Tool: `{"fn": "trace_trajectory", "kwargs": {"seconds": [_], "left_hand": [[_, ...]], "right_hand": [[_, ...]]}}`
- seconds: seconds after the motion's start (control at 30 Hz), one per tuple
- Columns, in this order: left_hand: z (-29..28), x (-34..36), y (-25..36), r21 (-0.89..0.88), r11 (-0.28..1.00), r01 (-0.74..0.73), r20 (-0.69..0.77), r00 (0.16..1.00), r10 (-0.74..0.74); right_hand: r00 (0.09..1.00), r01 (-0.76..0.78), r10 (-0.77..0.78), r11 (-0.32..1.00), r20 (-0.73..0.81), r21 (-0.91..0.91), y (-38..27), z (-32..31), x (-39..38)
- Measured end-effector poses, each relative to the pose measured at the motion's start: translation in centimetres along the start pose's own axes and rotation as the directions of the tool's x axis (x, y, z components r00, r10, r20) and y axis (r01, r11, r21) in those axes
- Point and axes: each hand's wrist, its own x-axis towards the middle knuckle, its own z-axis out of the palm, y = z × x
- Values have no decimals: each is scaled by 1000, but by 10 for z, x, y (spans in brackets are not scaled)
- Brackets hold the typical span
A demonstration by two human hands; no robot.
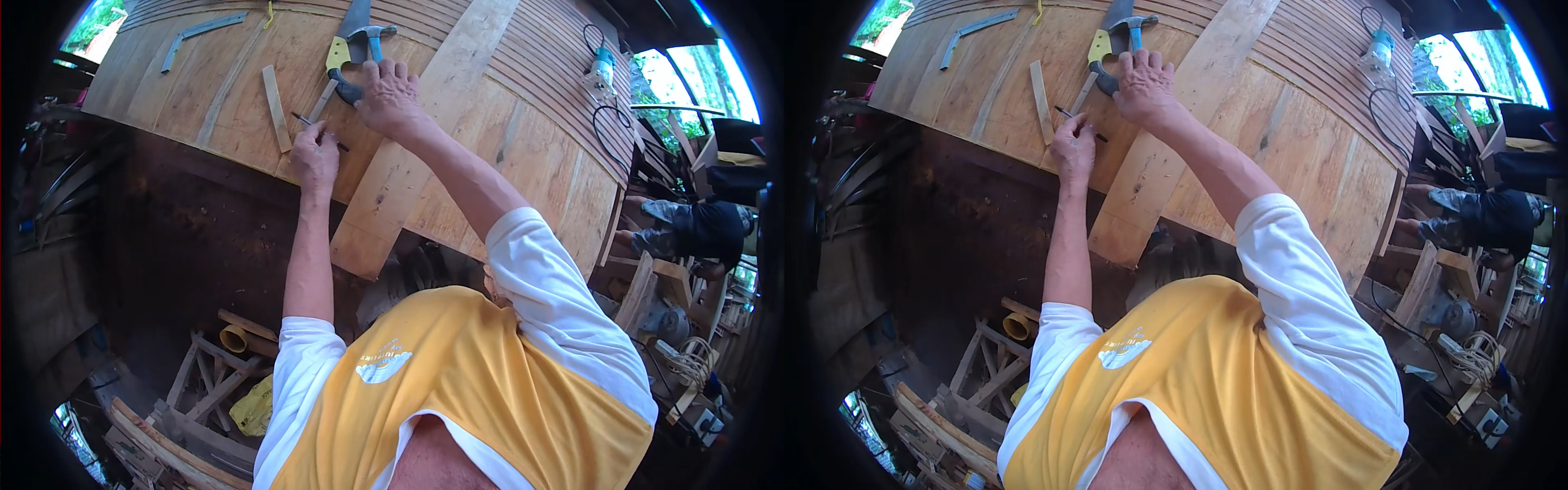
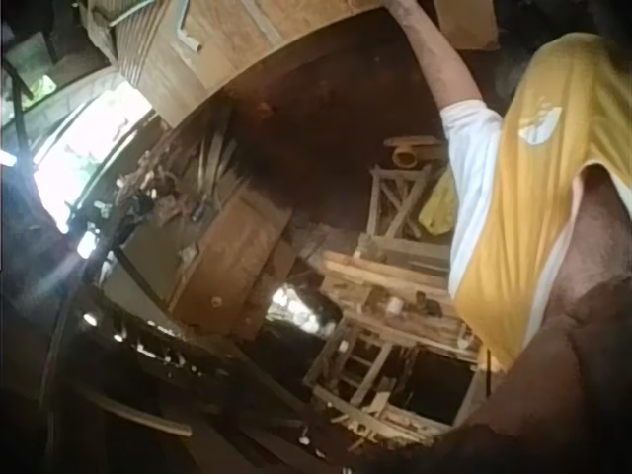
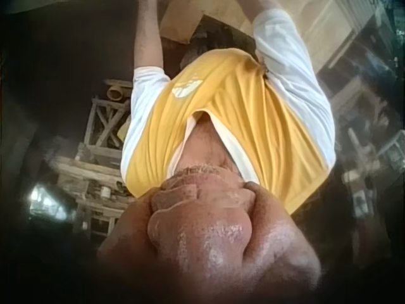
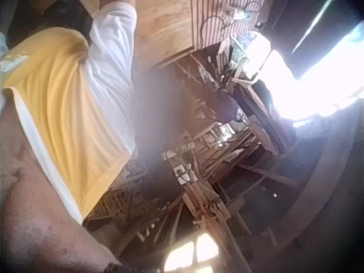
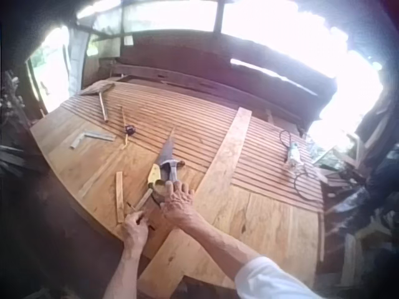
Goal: The person marks a wooden board using a wooden stick and a pen, then hammers nails into the wooden board using a hammer.
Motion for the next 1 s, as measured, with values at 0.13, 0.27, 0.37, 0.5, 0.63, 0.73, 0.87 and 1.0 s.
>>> {"fn": "trace_trajectory", "kwargs": {"seconds": [0.13,0.27,0.37,0.5,0.63,0.73,0.87,1.0], "left_hand": [[-8,18,-3,252,929,-273,7,960,280],[-1,33,-3,325,882,-342,-14,930,366],[8,39,6,352,852,-388,26,914,405],[-17,33,-22,368,886,-281,95,960,265],[-8,-12,20,349,852,-391,55,916,398],[-8,-20,23,358,824,-439,6,883,468],[-16,4,4,413,828,-379,-52,898,436],[-18,31,-2,496,803,-332,-110,893,436]], "right_hand": [[961,-248,230,962,153,113,11,-3,18],[898,-379,328,915,295,138,23,2,32],[884,-408,332,891,329,199,31,5,36],[867,-488,305,363,394,794,5,-50,16],[946,-192,318,407,59,893,57,-45,-58],[934,-232,354,491,51,840,94,-69,-145],[852,-451,515,638,89,625,154,-84,-262],[806,-530,591,687,41,497,188,-103,-360]]}}
